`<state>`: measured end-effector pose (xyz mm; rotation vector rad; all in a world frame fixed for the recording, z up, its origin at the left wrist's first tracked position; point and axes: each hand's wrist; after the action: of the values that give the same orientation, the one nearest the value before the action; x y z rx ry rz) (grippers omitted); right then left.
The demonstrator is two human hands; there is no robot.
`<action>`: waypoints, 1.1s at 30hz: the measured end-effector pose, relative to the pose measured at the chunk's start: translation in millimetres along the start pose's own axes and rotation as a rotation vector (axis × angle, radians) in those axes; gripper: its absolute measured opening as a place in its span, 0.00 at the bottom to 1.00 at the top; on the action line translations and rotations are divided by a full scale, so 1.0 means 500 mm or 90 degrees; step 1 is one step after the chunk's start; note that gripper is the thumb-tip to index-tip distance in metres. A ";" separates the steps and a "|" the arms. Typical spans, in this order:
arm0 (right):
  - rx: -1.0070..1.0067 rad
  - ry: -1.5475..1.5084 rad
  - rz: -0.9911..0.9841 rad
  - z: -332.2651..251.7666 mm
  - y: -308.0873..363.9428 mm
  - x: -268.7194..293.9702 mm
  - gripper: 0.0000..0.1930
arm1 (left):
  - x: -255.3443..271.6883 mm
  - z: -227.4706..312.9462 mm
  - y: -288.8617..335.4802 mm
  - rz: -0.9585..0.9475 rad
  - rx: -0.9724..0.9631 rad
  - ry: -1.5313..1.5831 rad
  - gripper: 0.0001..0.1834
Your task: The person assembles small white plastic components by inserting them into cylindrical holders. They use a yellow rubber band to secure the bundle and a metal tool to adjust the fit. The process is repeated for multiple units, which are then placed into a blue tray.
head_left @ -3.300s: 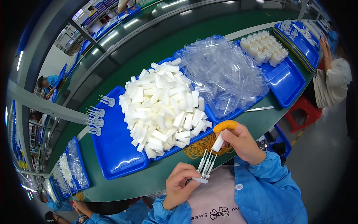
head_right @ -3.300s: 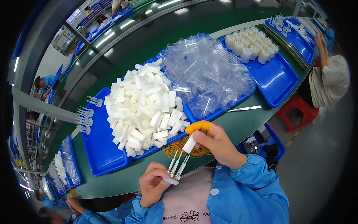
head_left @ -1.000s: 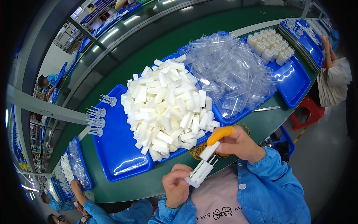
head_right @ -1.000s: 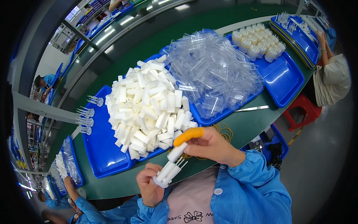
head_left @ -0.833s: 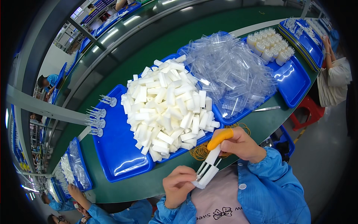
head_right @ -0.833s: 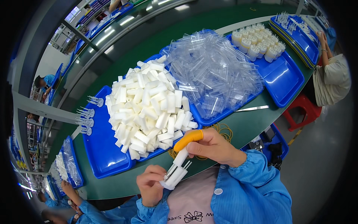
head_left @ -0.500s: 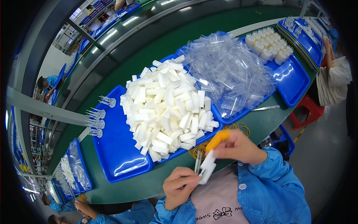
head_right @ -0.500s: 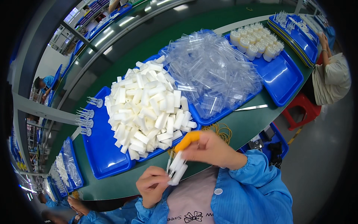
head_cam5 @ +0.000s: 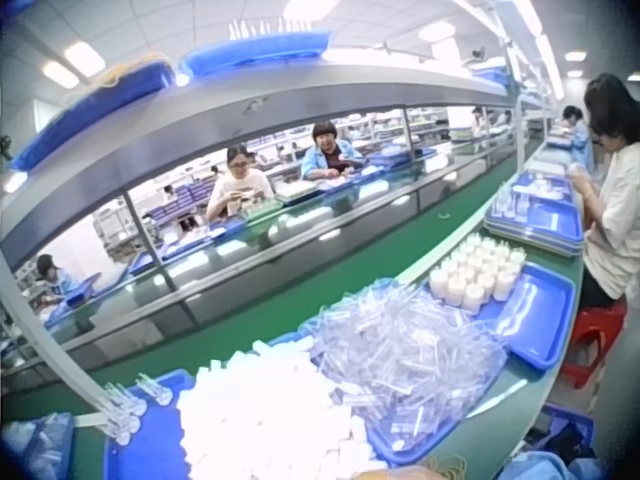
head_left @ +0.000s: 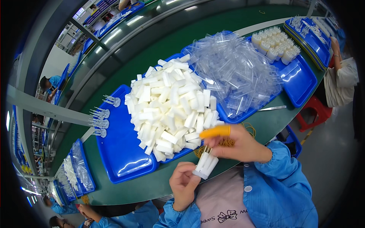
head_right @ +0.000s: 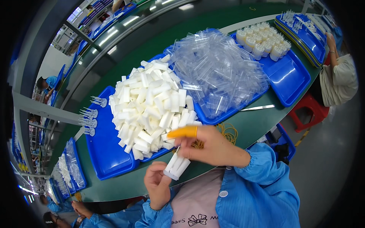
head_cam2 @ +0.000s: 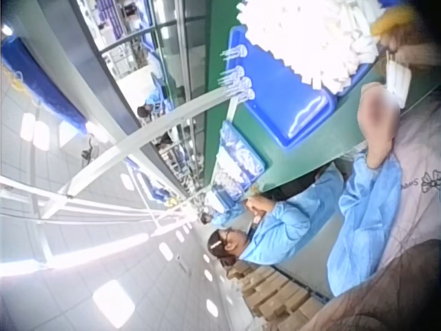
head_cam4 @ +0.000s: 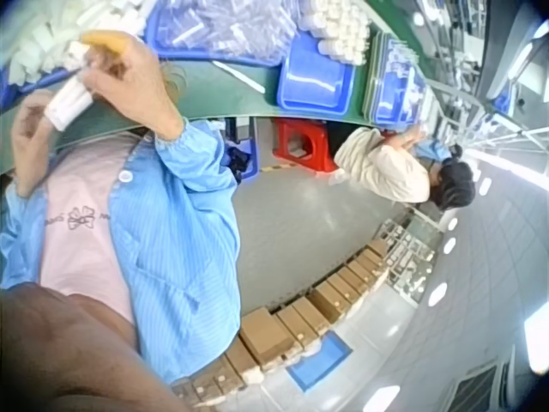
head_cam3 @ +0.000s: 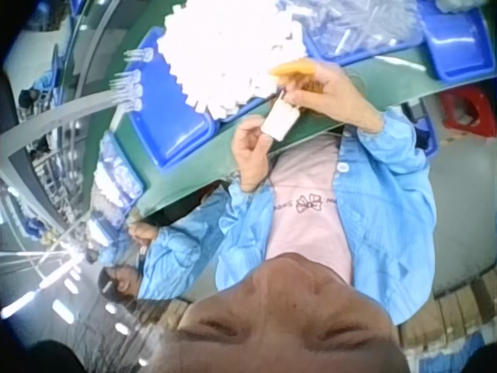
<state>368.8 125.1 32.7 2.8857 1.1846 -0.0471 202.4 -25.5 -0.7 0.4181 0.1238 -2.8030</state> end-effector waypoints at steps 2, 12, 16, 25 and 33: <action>0.148 0.364 0.131 0.018 -0.032 0.018 0.16 | 0.005 -0.005 -0.006 0.033 -0.016 0.048 0.15; 0.155 0.365 0.168 0.027 -0.045 0.032 0.13 | 0.009 -0.004 0.004 0.051 -0.098 -0.034 0.14; -0.065 -0.355 0.056 0.015 -0.020 0.005 0.18 | 0.003 0.004 0.001 0.001 -0.183 -0.123 0.13; -0.169 -0.399 -0.042 -0.003 0.001 -0.008 0.20 | -0.014 0.027 -0.019 -0.076 -0.218 -0.161 0.12; -0.136 -0.283 -0.027 -0.003 0.009 0.026 0.10 | 0.000 0.058 -0.031 -0.188 -0.242 -0.391 0.14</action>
<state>381.1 130.9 34.0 2.4835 1.0865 -0.4997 189.7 -14.4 27.4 -0.5878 0.6012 -2.9452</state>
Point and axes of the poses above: each hand's wrist, its own y-axis away from the middle knuckle, its own x-axis out of the back of the hand, z = x × y, and after that the axes turned 4 degrees about -x, right-handed
